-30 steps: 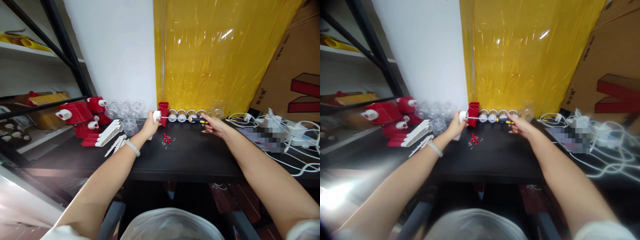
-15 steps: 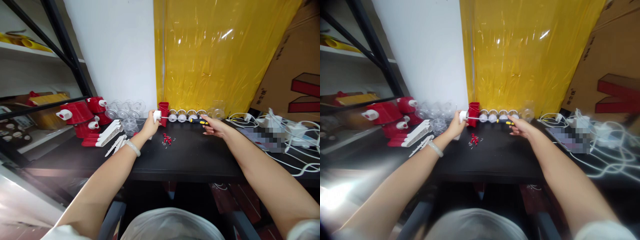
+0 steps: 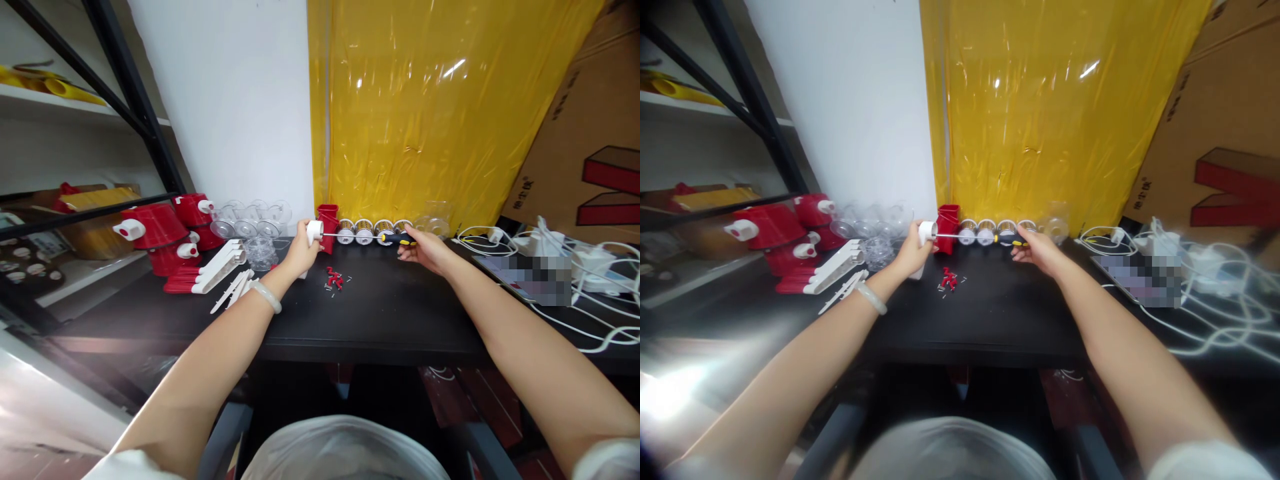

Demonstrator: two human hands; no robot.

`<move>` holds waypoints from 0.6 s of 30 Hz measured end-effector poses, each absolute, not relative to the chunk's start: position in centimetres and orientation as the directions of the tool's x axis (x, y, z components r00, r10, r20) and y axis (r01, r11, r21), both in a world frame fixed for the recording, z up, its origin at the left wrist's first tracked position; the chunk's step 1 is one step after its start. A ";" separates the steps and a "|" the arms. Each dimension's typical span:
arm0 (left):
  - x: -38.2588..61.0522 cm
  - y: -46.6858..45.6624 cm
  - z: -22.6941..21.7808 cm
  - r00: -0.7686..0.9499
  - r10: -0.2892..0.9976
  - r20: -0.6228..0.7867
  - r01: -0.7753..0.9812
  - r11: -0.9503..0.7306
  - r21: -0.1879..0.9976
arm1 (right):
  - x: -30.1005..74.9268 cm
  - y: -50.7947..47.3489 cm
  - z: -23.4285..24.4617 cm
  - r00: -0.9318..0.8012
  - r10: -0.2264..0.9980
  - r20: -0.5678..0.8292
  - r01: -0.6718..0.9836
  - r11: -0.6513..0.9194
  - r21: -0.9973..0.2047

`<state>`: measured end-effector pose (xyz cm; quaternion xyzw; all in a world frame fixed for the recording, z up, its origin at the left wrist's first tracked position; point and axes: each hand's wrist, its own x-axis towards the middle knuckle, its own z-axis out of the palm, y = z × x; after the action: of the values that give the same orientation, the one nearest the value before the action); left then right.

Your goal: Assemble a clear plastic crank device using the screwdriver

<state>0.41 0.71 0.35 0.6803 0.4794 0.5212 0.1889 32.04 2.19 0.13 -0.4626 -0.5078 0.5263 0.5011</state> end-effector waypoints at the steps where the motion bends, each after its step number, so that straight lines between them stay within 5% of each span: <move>1: 0.4 0.7 0.4 -0.010 0.852 0.523 0.440 -0.466 0.768 | 32.1 2.1 0.2 -0.098 0.993 0.066 -0.100 0.056 -0.993; 7: 0.3 1.0 0.3 -0.042 0.853 0.521 0.412 -0.460 0.786 | 32.6 2.2 0.0 -0.190 0.951 0.244 -0.185 0.209 -0.960; 18: 0.5 0.8 0.2 0.017 0.843 0.537 0.405 -0.497 0.768 | 32.6 2.8 -0.1 -0.078 0.950 0.303 -0.124 0.292 -0.948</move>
<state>0.45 0.81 0.23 0.6825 0.4571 0.5316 0.2064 32.63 2.76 -0.11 -0.3656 -0.5649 0.4691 0.5720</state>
